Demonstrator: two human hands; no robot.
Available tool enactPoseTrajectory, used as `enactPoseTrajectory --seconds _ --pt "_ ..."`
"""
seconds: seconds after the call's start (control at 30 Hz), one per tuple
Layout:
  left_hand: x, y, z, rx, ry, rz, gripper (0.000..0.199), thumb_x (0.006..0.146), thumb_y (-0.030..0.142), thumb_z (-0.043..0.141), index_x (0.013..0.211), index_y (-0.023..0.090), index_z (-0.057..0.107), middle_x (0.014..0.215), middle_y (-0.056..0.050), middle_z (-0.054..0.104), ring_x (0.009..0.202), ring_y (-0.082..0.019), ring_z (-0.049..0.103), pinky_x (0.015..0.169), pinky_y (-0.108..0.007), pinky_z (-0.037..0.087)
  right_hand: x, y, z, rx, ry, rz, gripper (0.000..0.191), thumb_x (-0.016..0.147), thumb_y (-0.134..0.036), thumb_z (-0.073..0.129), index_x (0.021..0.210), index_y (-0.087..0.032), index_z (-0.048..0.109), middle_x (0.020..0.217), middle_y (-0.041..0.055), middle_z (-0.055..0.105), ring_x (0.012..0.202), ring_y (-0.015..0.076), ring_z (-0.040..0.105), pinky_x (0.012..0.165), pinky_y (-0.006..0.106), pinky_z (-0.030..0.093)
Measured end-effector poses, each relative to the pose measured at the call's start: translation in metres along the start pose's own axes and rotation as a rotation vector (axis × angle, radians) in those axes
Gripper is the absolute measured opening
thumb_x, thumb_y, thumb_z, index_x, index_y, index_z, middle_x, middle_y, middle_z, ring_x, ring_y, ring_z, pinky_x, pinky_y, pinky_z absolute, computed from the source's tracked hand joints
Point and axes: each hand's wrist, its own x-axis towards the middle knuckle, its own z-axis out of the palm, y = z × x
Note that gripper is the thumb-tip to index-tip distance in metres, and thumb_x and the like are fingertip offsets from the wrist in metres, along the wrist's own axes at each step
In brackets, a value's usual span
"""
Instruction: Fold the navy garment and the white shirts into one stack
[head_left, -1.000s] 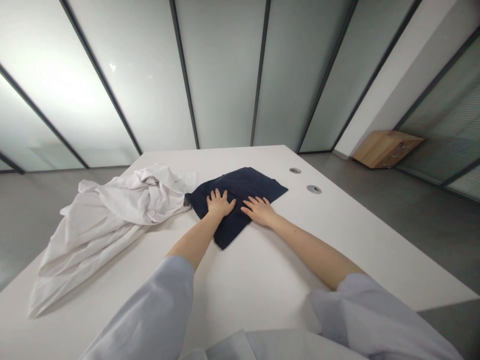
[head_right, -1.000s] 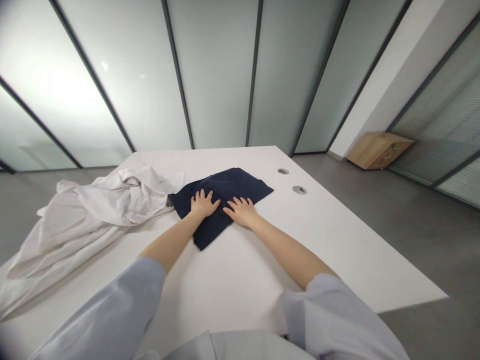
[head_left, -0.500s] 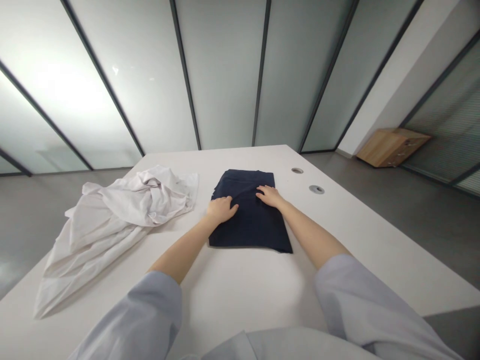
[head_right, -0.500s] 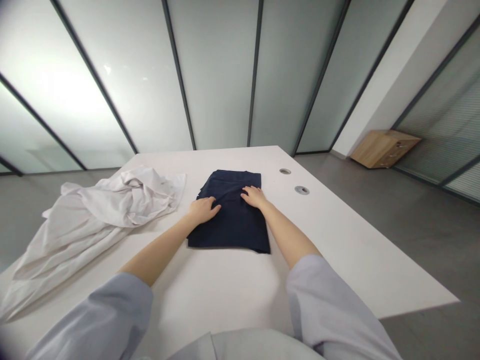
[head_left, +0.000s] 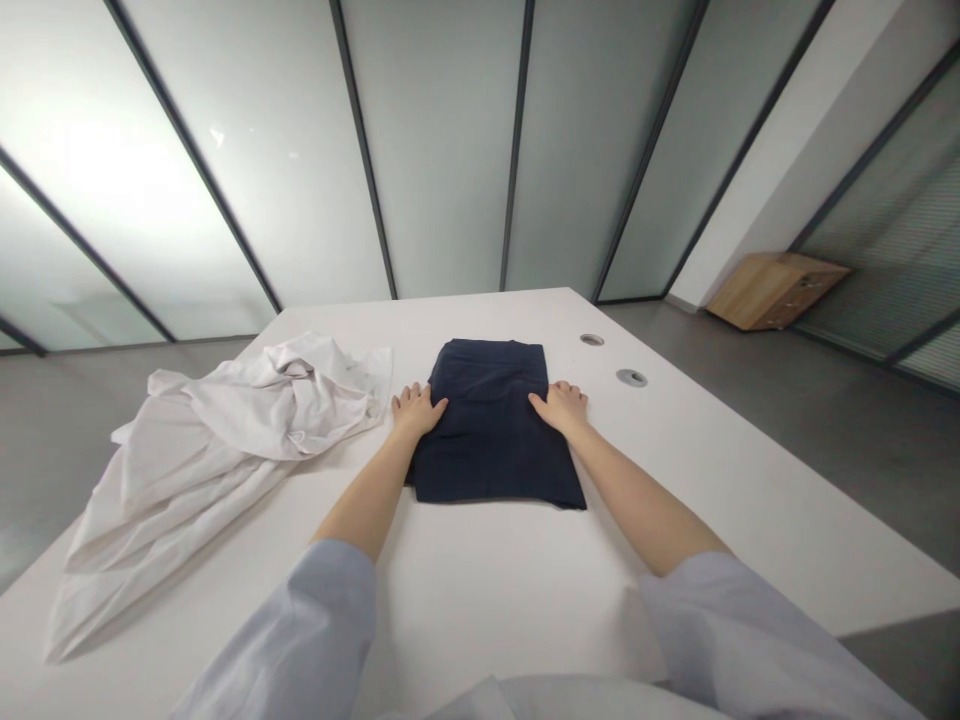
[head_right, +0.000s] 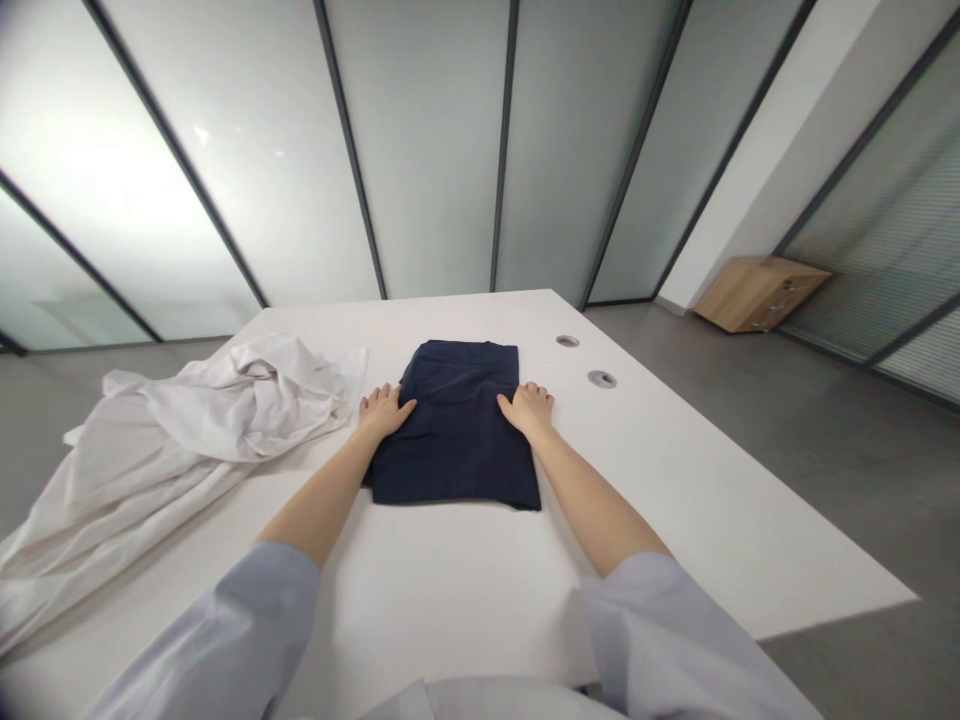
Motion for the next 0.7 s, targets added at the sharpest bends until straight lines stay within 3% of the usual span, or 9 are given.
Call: enactPoseTrajectory --seconds 0.23,0.43,0.53,0.7 --pt "-0.008 -0.011 -0.007 -0.006 0.036 -0.093 0.067 0.088 0.052 0.039 0.143 0.013 0.036 0.145 -0.019 0.042 0.133 -0.037 0.036 0.108 -0.055 0.026 0.001 -0.01 0.003 0.079 0.006 -0.075 0.046 0.09 -0.046 0.044 0.122 -0.016 0.058 0.131 0.0152 0.054 0.119 0.0322 0.05 0.097 0.044 0.038" --pt "0.0 -0.017 -0.01 -0.144 0.038 0.096 0.063 0.084 0.033 0.052 0.143 0.015 0.036 0.139 -0.015 0.05 0.128 -0.029 0.046 0.105 -0.041 0.037 0.005 -0.012 0.001 0.242 -0.017 -0.004 0.039 0.092 -0.043 0.042 0.118 -0.018 0.056 0.112 0.0123 0.066 0.108 0.0299 0.059 0.09 0.041 0.044" --pt "0.004 -0.016 -0.01 -0.388 0.013 0.1 0.068 0.079 0.028 0.06 0.142 0.016 0.036 0.135 -0.013 0.054 0.123 -0.025 0.052 0.104 -0.035 0.04 0.008 -0.01 0.005 0.418 0.004 -0.013 0.039 0.091 -0.039 0.043 0.122 -0.016 0.052 0.113 0.0126 0.066 0.106 0.0268 0.061 0.089 0.036 0.047" --pt "0.007 -0.014 -0.008 -0.983 -0.083 0.004 0.072 0.081 0.027 0.063 0.145 0.022 0.029 0.122 -0.01 0.063 0.1 -0.021 0.065 0.088 -0.036 0.052 0.016 -0.002 0.019 0.679 0.102 -0.059 0.053 0.084 -0.033 0.051 0.133 -0.016 0.043 0.13 0.0124 0.057 0.117 0.0242 0.056 0.099 0.037 0.043"
